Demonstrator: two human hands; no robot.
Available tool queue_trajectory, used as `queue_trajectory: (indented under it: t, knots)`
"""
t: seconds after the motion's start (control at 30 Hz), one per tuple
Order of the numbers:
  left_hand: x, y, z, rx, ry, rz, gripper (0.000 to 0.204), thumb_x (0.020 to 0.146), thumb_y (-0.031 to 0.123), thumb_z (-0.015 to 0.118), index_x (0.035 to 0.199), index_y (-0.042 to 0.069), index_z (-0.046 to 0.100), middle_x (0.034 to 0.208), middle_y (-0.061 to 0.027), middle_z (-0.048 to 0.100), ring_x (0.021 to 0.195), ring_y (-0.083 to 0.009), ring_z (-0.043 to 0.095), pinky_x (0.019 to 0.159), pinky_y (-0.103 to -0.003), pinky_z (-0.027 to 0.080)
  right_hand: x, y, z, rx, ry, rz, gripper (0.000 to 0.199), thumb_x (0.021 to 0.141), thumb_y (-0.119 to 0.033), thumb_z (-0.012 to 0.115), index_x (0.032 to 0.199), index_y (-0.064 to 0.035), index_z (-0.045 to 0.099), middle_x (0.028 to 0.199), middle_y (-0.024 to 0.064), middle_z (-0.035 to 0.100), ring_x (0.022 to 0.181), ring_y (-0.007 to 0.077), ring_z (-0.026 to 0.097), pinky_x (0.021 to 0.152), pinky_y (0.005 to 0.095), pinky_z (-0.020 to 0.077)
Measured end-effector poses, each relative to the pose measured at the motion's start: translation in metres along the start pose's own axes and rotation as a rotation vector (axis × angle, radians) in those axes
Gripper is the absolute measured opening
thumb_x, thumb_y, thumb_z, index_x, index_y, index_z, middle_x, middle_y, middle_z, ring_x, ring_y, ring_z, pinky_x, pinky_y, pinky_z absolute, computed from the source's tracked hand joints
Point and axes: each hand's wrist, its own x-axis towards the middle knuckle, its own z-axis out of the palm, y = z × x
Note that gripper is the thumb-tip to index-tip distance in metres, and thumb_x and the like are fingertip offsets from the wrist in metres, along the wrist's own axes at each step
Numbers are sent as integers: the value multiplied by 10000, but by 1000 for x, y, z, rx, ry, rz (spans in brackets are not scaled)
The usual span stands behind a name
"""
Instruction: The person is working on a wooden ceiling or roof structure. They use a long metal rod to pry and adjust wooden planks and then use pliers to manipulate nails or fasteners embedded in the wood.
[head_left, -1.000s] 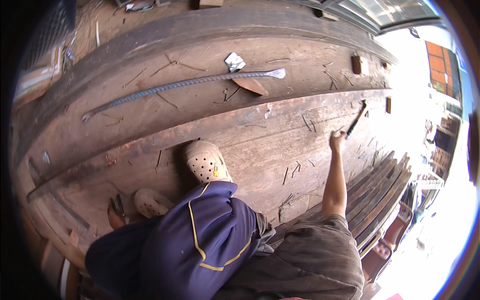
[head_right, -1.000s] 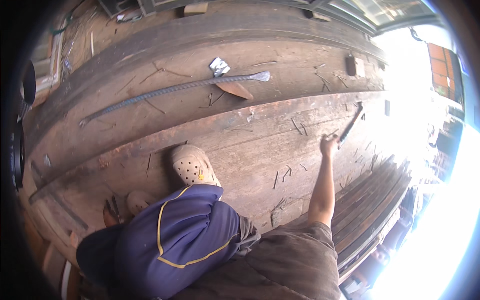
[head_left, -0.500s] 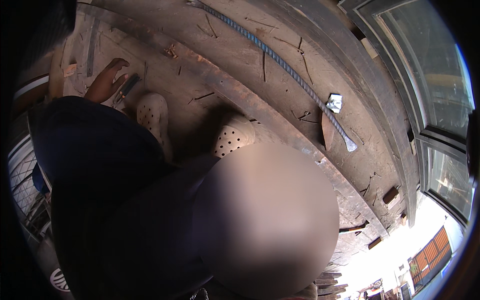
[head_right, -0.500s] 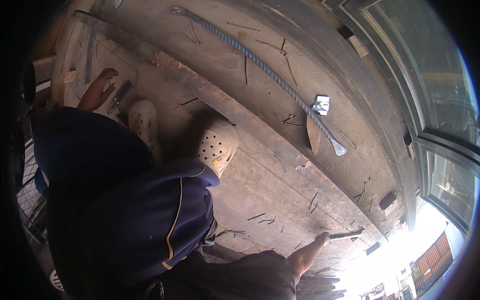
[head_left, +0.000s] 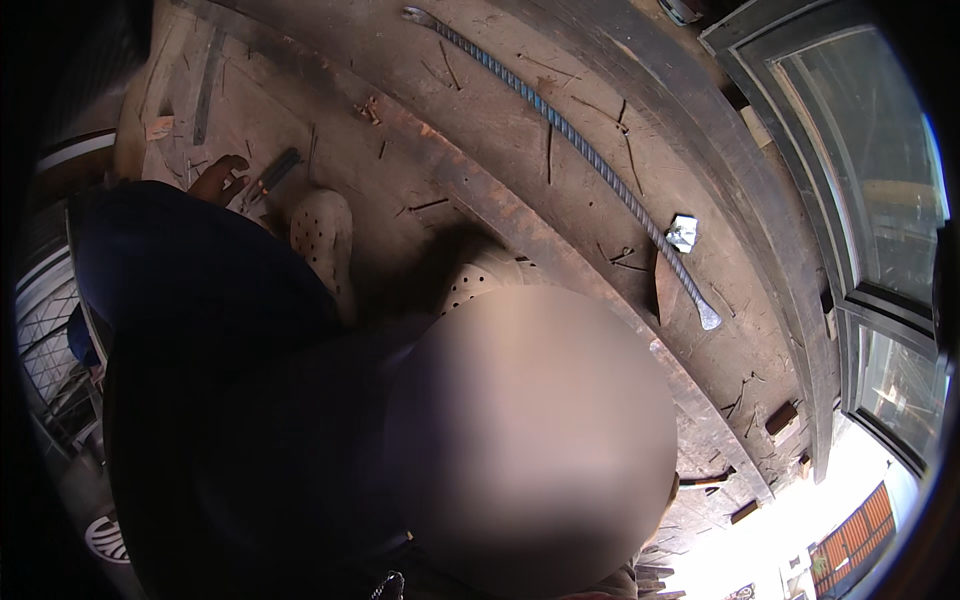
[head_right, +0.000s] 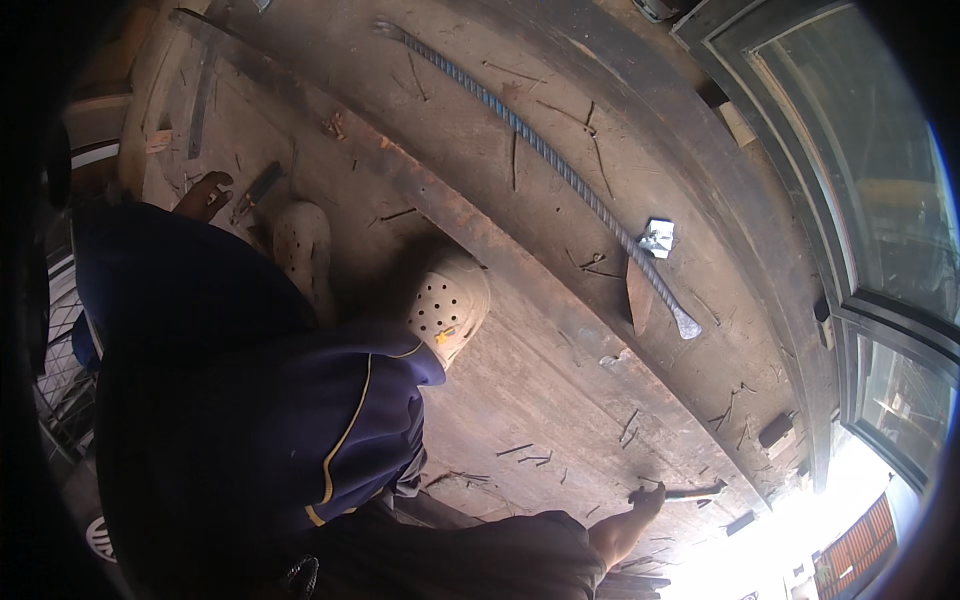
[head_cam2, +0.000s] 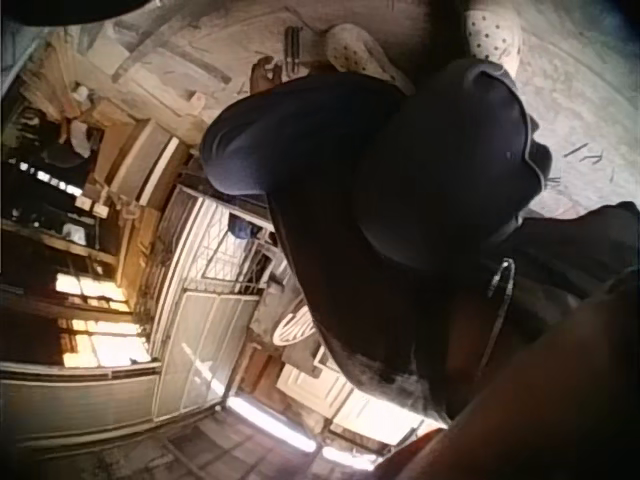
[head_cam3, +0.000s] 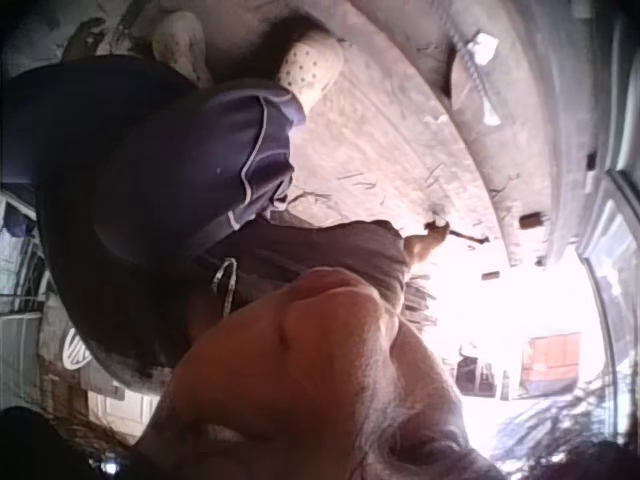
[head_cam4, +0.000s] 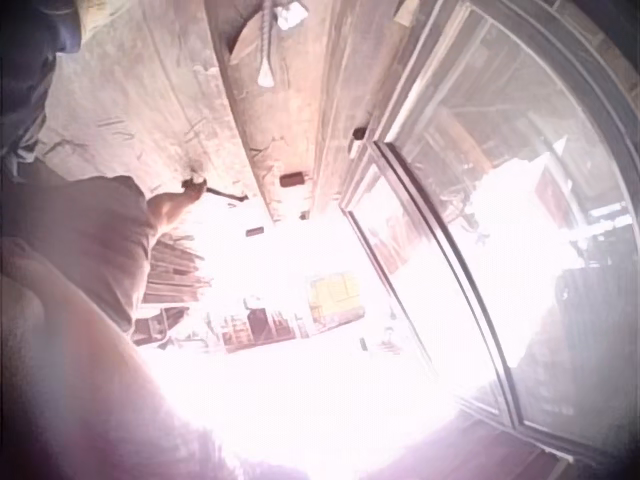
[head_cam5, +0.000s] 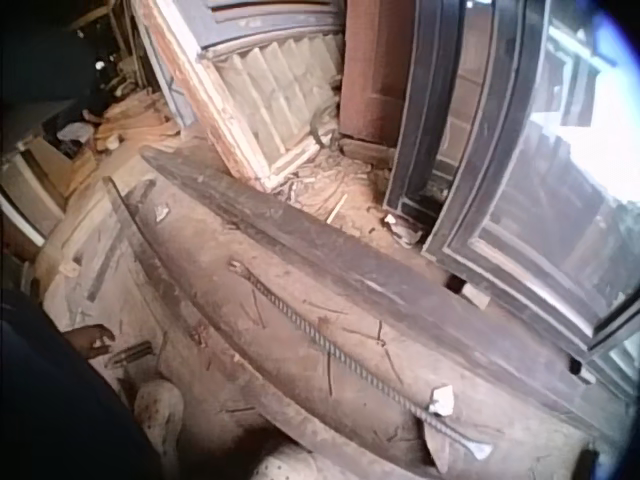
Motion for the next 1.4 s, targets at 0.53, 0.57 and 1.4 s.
queue_trajectory:
  t: [0.53,0.57,1.4]
  knots:
    - [-25,-17,-13,-426,0,-213,316,944,246,567,1142,2,540,1156,-194,551,1084,-280,556,900,-370,439,-43,-69,132,-61,-198,-226,492,859,-480,542,816,11,545,748,127,581,683,240,548,599,393,449]
    - [-22,-1,-13,-342,27,-101,342,953,289,546,1149,8,539,1158,-188,561,1089,-274,555,903,-374,438,-44,-75,133,-59,-200,-226,489,860,-478,541,813,9,543,744,126,579,679,238,545,597,392,447]
    - [-13,95,-21,-555,77,260,396,964,354,497,1203,41,538,1157,-147,583,1055,-251,590,902,-358,455,-201,-35,-78,-9,47,-172,434,894,-437,522,751,-29,491,662,94,521,581,202,483,539,368,411]
